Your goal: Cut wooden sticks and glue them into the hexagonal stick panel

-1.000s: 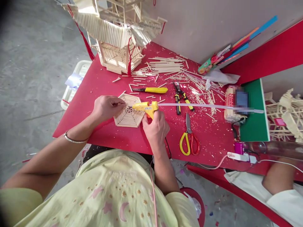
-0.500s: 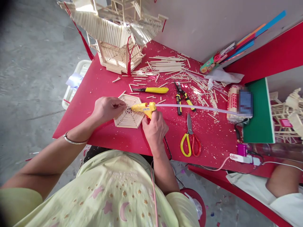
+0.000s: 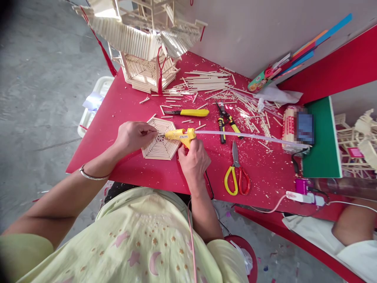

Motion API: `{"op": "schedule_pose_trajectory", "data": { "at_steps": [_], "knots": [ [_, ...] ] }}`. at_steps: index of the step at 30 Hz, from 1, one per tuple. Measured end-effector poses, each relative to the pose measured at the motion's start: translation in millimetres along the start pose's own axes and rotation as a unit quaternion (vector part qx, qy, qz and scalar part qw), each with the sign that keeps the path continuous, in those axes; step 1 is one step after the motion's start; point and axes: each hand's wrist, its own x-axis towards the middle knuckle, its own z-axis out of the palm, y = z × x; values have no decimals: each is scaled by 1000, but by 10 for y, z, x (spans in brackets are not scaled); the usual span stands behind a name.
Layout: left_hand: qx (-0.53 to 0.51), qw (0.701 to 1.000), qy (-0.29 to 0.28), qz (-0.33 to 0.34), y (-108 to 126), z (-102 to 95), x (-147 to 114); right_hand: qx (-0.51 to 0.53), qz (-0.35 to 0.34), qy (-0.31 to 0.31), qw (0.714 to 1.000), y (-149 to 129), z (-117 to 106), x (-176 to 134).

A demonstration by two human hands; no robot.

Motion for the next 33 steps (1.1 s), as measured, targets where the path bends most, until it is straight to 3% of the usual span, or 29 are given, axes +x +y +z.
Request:
{"op": "schedule_pose_trajectory", "data": {
  "at_steps": [16, 20, 24, 27, 29, 31, 33],
  "knots": [
    [-12, 1000, 15, 22, -31, 39, 0, 7, -34, 34, 999, 36, 1, -45],
    [-22, 999, 25, 23, -32, 48, -4, 39, 22, 40, 998, 98, 70, -27],
    [-50, 998, 35, 20, -33, 60, -3, 79, 90, 40, 992, 332, 136, 15],
    [-93, 995, 24, -16, -16, 42, 3, 63, 98, 15, 993, 486, 26, 13],
    [-128, 991, 10, -38, 0, 19, 6, 45, 88, 33, 995, 476, -126, 11],
    [-161, 986, 1, -46, 10, -1, 4, 78, 54, 72, 993, 346, -278, 40],
    [-188, 981, -4, -49, 12, -14, -2, 152, -24, 63, 986, 128, -364, 118]
  ]
}}
